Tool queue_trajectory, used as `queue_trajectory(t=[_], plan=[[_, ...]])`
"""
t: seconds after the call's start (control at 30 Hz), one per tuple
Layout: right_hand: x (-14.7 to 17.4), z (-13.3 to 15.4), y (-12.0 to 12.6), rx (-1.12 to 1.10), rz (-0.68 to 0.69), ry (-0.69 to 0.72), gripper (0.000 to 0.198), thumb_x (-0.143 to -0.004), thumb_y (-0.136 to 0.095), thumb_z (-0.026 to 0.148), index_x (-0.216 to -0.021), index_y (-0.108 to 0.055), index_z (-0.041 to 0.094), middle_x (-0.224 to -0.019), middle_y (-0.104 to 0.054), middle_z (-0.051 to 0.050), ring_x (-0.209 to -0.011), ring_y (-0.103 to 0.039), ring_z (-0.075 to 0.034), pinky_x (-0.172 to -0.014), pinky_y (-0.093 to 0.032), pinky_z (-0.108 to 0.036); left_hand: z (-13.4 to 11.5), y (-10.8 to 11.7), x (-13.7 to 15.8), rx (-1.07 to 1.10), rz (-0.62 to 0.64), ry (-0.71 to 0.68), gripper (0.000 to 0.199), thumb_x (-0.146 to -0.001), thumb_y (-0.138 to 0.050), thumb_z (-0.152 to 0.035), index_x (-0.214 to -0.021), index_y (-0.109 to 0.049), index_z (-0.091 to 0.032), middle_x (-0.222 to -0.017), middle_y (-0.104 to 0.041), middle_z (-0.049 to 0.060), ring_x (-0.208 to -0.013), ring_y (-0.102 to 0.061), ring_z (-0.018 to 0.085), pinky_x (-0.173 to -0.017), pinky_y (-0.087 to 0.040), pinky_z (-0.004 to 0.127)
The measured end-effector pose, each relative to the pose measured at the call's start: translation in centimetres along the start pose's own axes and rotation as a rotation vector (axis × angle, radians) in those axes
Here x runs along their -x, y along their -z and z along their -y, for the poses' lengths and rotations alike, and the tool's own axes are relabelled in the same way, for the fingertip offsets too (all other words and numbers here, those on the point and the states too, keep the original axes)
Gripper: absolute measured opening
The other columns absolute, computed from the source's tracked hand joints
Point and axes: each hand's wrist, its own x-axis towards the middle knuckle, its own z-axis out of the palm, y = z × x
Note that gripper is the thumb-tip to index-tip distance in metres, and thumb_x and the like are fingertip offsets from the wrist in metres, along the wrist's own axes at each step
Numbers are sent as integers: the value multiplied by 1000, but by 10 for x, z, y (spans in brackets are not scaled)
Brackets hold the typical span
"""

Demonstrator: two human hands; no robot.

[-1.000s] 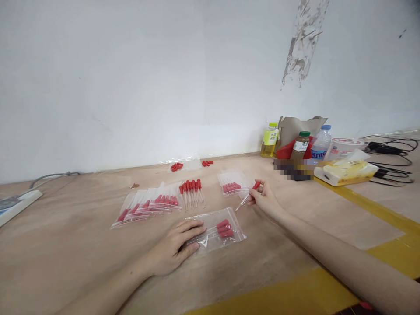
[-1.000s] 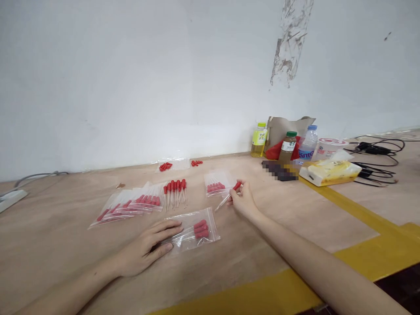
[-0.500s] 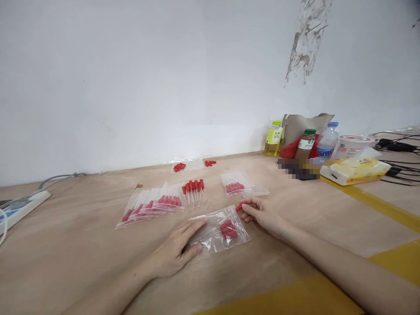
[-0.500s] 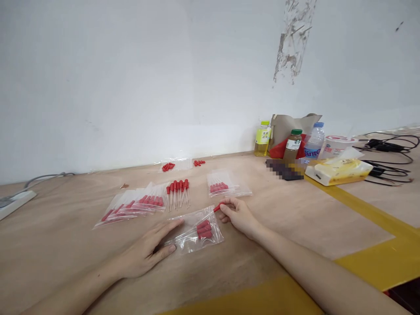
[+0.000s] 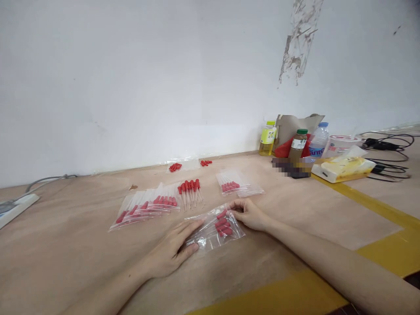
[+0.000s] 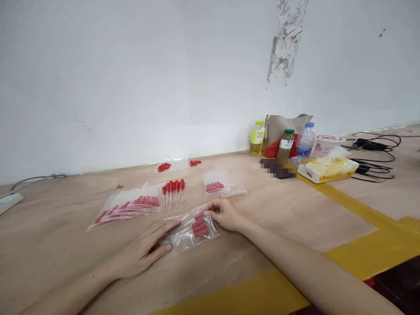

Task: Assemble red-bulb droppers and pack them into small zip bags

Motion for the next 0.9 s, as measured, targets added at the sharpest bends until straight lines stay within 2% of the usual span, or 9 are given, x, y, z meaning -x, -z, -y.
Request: queue_trajectory(t=[0.07, 0.13, 0.27, 0.33, 0.47, 0.57, 0.67, 0.73, 0.9], plan=[[-3, -6, -5, 6, -108, -41, 24, -63, -65, 37, -66, -58, 14, -63, -62, -2, -59, -55, -13, -56, -43, -25, 0, 0, 0, 0, -4, -5, 49, -89, -39, -31, -135, -21, -28, -136, -34, 3, -122, -33, 21, -100, -31, 39], [-5, -10, -6, 51, -116, -10, 21, -63, -65, 34, -63, -59, 14, -61, -62, -1, -57, -54, -13, -53, -43, -24, 0, -1, 0, 0, -15, -8, 49, -89, -39, -31, -134, -22, -29, -136, -35, 2, -122, -33, 21, -100, -31, 39], [-3, -6, 1, 134, 85, 152, 15, -72, -54, 26, -74, -65, 15, -76, -66, -3, -72, -58, -15, -69, -45, -27, 1, -1, -1, -4, -6, -13, 43, -89, -38, -30, -131, -31, -28, -134, -38, 2, -122, -33, 21, -101, -30, 39], [-1, -1, 9, 167, 134, 166, 15, -72, -53, 23, -77, -65, 15, -79, -66, -3, -75, -58, -14, -72, -45, -27, 1, -1, -1, -10, 13, -18, 41, -89, -38, -30, -130, -33, -29, -134, -37, 2, -123, -32, 21, -101, -30, 39], [-4, 6, 27, 287, -14, 51, 13, -68, -56, 24, -72, -63, 14, -70, -64, -2, -63, -55, -12, -59, -43, -23, 1, 0, -2, -17, 38, -21, 39, -89, -37, -29, -128, -37, -31, -136, -33, 1, -123, -31, 21, -100, -30, 40], [-20, 9, 29, 420, -127, 74, 8, -66, -56, 21, -64, -60, 15, -63, -62, -1, -58, -53, -12, -55, -40, -22, -3, 2, -3, 4, 24, -30, 37, -89, -38, -28, -126, -40, -29, -134, -37, 2, -121, -34, 22, -100, -31, 41], [-47, 13, 15, 498, -219, 99, 5, -65, -55, 19, -67, -59, 17, -62, -60, 0, -59, -53, -12, -56, -39, -23, -7, 4, -4, 33, 0, -30, 34, -88, -39, -28, -123, -42, -27, -130, -42, 4, -119, -37, 21, -98, -33, 39], [-71, 16, -1, 507, -286, 53, 13, -64, -58, 19, -77, -58, 17, -63, -60, 0, -62, -54, -13, -60, -39, -25, -9, 4, -4, 48, -14, -22, 32, -88, -40, -28, -119, -44, -26, -128, -44, 4, -117, -39, 21, -97, -34, 38], [-129, 14, -33, 329, -355, -92, 29, -65, -62, 32, -89, -54, 16, -79, -60, -5, -80, -54, -19, -71, -39, -29, -8, 3, -3, 56, -35, -24, 31, -88, -41, -28, -118, -45, -25, -128, -44, 4, -116, -40, 20, -97, -36, 37]])
